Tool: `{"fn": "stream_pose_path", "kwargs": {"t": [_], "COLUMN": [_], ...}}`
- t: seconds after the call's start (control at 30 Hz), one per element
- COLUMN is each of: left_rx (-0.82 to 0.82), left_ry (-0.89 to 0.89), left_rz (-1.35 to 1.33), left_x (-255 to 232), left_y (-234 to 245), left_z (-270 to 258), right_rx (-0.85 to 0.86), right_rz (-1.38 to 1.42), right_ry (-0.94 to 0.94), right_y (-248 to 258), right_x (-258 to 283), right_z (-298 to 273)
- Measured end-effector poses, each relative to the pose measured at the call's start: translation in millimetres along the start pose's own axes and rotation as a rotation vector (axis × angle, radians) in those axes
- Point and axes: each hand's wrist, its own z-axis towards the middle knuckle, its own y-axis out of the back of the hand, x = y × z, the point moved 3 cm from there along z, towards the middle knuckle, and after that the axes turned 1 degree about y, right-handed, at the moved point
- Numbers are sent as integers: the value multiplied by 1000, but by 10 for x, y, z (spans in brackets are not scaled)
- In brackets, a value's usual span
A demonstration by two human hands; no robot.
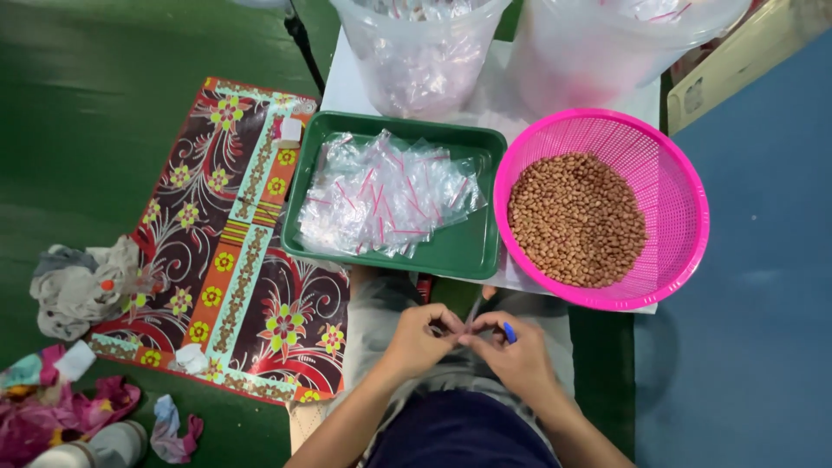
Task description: Manually filling small plastic zip-lock bags with peanuts using a plastic spoon.
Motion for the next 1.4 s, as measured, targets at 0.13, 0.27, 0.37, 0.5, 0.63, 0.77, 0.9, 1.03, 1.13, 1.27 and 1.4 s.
{"fn": "stream_pose_path", "kwargs": {"t": [0.13, 0.27, 0.37, 0.5, 0.63, 0.77, 0.9, 1.03, 1.13, 1.27, 1.4], "left_rx": [15, 105, 133, -170, -183, -38, 149, 279, 237, -11, -199], "left_ry": [-9, 107, 113, 19, -402, -594, -605, -626, -676, -841, -806], "left_rz": [20, -60, -76, 193, 681, 1020, 1153, 986, 918, 777, 806], "left_x": [-15, -43, -168, -95, -185, -251, -324, -572, -617, -879, -940], "left_y": [-10, -23, -51, -109, -222, -211, -79, 36, 139, 406, 519], "left_z": [-5, -15, -52, -74, -189, -260, -223, -217, -191, -180, -144], "right_rx": [15, 55, -15, -133, -32, 49, 113, 237, 307, -5, -304], "right_rz": [48, 192, 83, -533, -566, -540, -496, -360, -47, 11, 557], "right_ry": [-128, -215, -69, -24, -95, -143, -56, -169, -205, 172, 275], "right_y": [-9, -6, 40, 26, -3, 76, 140, 233, 439, 1081, 1433], "right_x": [-70, -246, -224, -31, -58, -4, -55, -24, -102, -63, 157], "right_z": [1, 23, 25, 6, 38, 51, 57, 68, 83, -1, 28]}}
